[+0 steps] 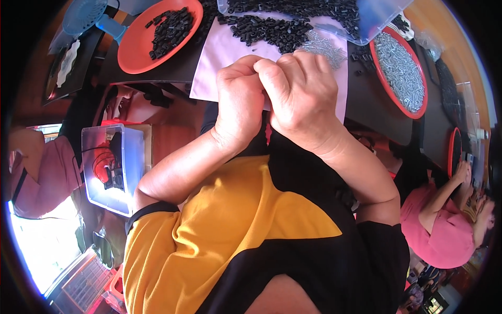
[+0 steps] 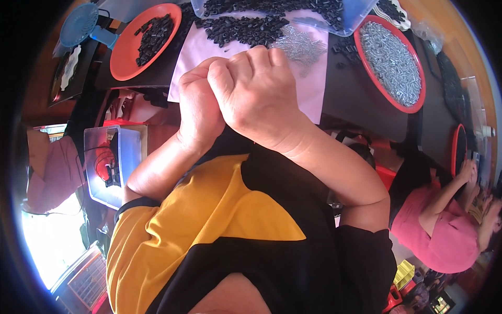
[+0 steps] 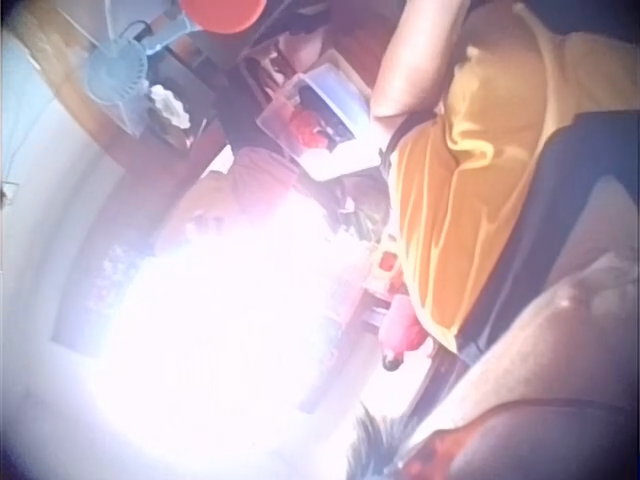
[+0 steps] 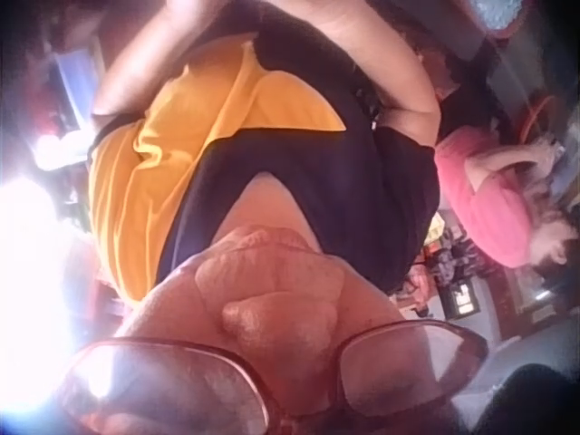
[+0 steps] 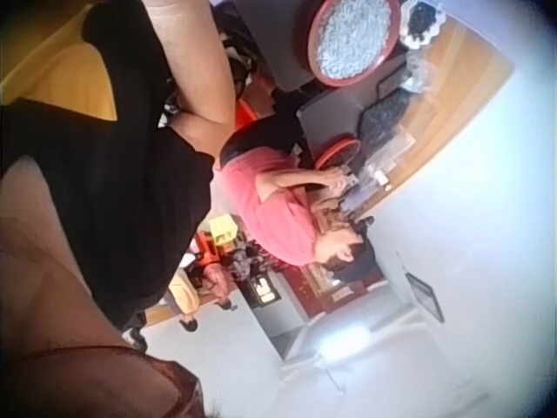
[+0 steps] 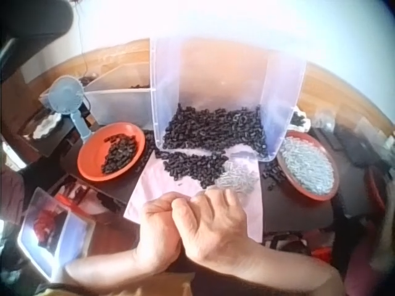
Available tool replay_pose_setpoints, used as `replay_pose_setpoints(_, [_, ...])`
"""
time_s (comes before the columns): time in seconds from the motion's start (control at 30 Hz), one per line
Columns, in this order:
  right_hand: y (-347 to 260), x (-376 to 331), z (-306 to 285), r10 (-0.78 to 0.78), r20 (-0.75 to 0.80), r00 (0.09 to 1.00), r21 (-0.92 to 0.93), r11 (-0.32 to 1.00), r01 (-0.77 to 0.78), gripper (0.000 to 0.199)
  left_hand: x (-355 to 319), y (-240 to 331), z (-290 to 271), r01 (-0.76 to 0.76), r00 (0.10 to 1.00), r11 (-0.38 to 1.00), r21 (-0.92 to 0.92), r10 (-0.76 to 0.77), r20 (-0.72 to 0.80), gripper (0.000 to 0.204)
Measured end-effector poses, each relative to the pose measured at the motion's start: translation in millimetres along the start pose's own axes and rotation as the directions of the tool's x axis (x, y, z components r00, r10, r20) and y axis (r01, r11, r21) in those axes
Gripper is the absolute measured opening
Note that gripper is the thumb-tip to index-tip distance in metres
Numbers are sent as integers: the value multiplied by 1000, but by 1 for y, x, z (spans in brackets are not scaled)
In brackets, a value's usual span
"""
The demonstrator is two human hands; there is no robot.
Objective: The person assembles small hardware parts by picking up black plastic components and silver screws and inserting the screws into the plastic pieces by hand.
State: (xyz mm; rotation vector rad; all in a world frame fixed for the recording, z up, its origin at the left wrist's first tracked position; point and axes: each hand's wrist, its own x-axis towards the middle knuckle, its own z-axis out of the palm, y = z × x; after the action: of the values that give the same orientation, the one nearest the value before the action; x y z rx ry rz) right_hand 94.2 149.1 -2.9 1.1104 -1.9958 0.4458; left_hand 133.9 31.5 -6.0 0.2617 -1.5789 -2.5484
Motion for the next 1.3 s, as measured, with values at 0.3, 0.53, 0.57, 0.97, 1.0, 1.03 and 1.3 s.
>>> replay_pose_setpoints(0.3, [-14,-1,21,91,-239,967,44,996,-83,19,3,3,-11,32,999,996,-78,-33,-6,20])
replay_pose_setpoints(0.53, [45,-11,-26,190,-234,954,147,976,-158,25,34,82,-55,-248,957,863,439,288,-26,18])
replay_pose_setpoints(0.57, [56,-16,-33,214,-231,949,128,974,-189,24,43,101,-69,-284,945,848,448,326,-16,18])
replay_pose_setpoints(0.97, [62,-49,-49,544,-82,835,401,785,-472,17,45,15,5,-837,530,110,537,409,743,17])
replay_pose_setpoints(1.0, [62,-51,-52,573,-49,818,415,757,-505,16,48,9,17,-851,496,30,525,376,783,17])
replay_pose_setpoints(1.03, [60,-52,-53,573,-50,818,416,756,-505,16,50,4,25,-859,466,-49,510,339,817,16])
replay_pose_setpoints(1.3, [59,-57,-53,656,75,751,642,545,-539,16,51,-12,29,-798,586,59,600,310,749,9])
